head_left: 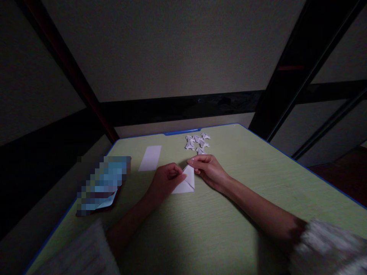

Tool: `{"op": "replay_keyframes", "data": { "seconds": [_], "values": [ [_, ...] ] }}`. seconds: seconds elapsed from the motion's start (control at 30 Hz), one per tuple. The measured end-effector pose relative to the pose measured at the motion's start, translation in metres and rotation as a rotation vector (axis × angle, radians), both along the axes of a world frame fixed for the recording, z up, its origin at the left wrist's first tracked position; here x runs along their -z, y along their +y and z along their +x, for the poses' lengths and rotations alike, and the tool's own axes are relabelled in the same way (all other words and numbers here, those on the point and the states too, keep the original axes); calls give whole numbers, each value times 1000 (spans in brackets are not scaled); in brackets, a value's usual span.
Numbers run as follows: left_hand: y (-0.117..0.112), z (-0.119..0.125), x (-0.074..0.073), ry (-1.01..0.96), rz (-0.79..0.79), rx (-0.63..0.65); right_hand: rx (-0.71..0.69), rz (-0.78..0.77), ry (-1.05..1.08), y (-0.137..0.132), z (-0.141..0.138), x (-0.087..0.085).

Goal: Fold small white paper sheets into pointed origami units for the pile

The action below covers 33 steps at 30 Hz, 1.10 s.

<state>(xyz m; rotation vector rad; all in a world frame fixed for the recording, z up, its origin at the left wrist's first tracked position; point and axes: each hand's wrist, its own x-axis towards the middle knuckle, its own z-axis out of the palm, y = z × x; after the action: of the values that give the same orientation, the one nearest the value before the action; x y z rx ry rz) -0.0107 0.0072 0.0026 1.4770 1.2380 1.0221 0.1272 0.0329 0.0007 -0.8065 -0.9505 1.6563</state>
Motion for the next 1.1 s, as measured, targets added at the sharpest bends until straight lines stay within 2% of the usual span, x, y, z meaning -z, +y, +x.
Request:
{"op": "replay_keyframes", "data": {
  "seconds": [0.57, 0.77, 0.9, 1.1],
  "values": [
    [1, -1, 3, 11, -5, 29, -5, 41, -37, 3, 3, 4],
    [1, -1, 1, 0, -1, 20, -81, 17, -9, 6, 5, 2],
    [1, -1, 1, -21, 7, 4, -167, 46, -127, 4, 6, 1],
    [2, -2, 3, -40, 33, -13, -167, 85, -187, 2, 6, 3]
  ]
}}
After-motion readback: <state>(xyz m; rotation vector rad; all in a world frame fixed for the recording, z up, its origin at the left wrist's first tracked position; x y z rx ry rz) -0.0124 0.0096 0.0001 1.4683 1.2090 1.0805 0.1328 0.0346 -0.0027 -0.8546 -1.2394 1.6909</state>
